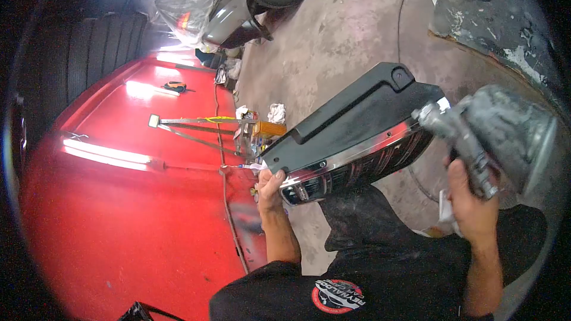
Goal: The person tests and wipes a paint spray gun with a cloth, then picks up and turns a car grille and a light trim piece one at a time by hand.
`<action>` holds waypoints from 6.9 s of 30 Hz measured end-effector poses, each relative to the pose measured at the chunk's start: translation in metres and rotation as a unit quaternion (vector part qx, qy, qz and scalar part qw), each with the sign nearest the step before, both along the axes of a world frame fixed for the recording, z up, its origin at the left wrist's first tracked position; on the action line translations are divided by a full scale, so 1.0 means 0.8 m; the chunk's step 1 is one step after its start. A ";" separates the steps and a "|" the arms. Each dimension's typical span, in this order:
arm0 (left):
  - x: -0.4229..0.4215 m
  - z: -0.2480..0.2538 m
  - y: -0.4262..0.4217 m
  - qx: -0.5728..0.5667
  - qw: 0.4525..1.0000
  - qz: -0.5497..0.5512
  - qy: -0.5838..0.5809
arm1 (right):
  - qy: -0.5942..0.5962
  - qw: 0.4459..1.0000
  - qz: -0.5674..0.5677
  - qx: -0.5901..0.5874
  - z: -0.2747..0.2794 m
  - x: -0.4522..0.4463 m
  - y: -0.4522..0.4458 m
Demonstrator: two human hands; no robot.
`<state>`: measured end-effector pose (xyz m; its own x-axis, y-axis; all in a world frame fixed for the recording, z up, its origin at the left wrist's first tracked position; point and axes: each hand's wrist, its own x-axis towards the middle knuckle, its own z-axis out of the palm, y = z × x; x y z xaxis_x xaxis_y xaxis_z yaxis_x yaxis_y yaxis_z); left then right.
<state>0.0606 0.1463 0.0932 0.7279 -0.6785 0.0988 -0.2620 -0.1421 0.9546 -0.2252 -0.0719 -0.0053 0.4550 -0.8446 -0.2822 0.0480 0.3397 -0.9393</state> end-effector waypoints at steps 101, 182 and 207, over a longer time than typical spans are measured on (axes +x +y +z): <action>-0.007 -0.245 -0.177 -0.066 0.885 0.054 0.458 | 0.164 0.972 0.153 -0.070 -0.041 0.061 0.034; -0.016 -0.219 -0.189 -0.251 0.812 -0.042 0.524 | 0.168 0.968 0.149 -0.115 -0.056 0.075 0.032; 0.004 -0.211 -0.179 -0.328 0.745 0.095 0.573 | 0.154 0.963 0.191 -0.108 -0.040 0.071 0.028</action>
